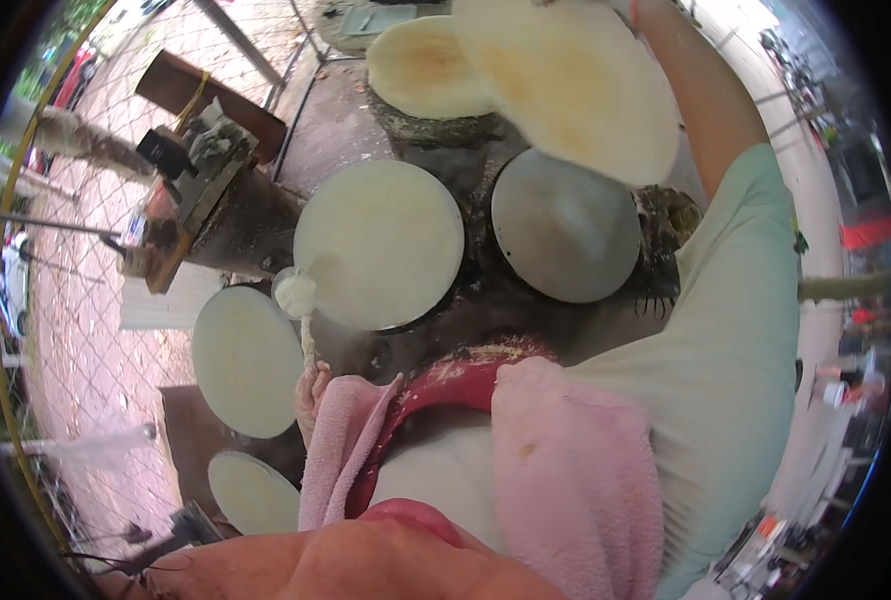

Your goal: The person pours batter onto several heated plates using a ladle, spreads it into thin circles with a stick, and peels the cooked layers off by hand to stack them.

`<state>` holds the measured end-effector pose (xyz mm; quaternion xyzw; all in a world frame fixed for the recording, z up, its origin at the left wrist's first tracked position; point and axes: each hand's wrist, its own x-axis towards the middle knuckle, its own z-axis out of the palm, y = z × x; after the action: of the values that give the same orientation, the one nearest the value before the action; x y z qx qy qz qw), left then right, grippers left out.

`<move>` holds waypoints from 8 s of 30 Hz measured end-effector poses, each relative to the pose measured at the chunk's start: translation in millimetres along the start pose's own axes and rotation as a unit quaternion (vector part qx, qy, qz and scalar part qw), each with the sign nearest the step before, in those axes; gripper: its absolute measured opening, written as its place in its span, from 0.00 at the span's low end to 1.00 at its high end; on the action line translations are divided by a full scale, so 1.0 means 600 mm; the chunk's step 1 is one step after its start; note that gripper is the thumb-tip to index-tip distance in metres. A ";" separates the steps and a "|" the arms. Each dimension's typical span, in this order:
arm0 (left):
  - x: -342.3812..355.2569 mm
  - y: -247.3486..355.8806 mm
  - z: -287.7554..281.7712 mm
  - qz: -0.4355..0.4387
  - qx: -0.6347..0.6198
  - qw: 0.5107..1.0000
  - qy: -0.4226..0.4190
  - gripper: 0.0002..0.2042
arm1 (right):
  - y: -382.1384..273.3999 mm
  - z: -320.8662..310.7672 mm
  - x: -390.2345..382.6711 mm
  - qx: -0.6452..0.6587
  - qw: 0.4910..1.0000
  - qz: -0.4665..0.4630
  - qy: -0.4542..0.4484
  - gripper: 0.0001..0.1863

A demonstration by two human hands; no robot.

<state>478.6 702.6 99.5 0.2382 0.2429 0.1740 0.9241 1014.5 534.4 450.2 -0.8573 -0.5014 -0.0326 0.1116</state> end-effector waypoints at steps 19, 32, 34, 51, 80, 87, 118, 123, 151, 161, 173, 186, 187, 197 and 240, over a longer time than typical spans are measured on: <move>-0.248 -0.346 0.265 0.245 -0.231 0.909 0.246 0.15 | 0.499 0.675 0.159 0.414 0.782 0.388 0.257 0.15; -0.445 -0.580 0.346 0.480 -0.353 0.743 0.305 0.10 | 0.419 0.672 0.115 0.482 0.825 0.279 0.101 0.30; -0.507 -0.663 0.348 0.490 -0.293 0.754 0.325 0.13 | 0.301 0.685 -0.018 0.463 0.848 0.256 0.036 0.29; -1.005 -1.477 0.162 -0.202 0.257 0.451 0.830 0.08 | -0.202 0.589 -1.184 0.210 0.704 -0.368 -0.570 0.28; -0.805 -1.491 0.346 0.749 -0.473 0.458 0.075 0.10 | 0.009 0.521 -1.371 0.104 0.462 -0.183 -0.862 0.21; -0.984 -1.400 0.595 0.772 -0.320 0.519 0.178 0.11 | 0.044 0.436 -1.309 0.287 0.413 -0.247 -0.828 0.28; -0.309 -0.782 0.512 0.067 0.010 0.993 0.097 0.16 | 0.443 0.456 -1.036 0.642 0.735 0.208 -0.059 0.25; -0.028 -0.722 0.619 0.014 0.162 0.986 0.023 0.17 | 0.562 0.496 -1.045 0.620 0.706 0.343 0.017 0.25; 0.268 -0.569 0.378 0.235 0.601 0.761 0.060 0.06 | 0.294 0.591 -0.720 0.534 0.704 0.467 0.024 0.25; 0.121 -0.465 0.415 0.041 0.474 0.852 0.219 0.04 | 0.362 0.613 -0.719 0.499 0.759 0.418 0.023 0.19; 0.045 -0.530 0.414 0.043 0.387 0.837 0.385 0.04 | 0.410 0.591 -0.672 0.546 0.748 0.356 -0.127 0.18; 0.026 -0.607 0.458 0.069 0.346 0.836 0.420 0.04 | 0.460 0.584 -0.612 0.596 0.721 0.248 -0.252 0.24; 0.026 -0.611 0.462 0.060 0.355 0.832 0.423 0.04 | 0.471 0.606 -0.616 0.585 0.711 0.255 -0.295 0.23; 0.014 -0.637 0.458 0.045 0.405 0.791 0.457 0.06 | 0.547 0.593 -0.570 0.619 0.674 0.180 -0.361 0.20; -0.011 -0.709 0.338 -0.072 0.843 0.510 0.154 0.11 | 0.513 0.456 -0.708 0.592 0.642 0.261 -0.412 0.26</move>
<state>669.0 276.2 34.5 0.8565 0.4300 -0.1455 0.2456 1055.7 88.4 63.9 -0.6283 -0.1634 0.6583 0.3811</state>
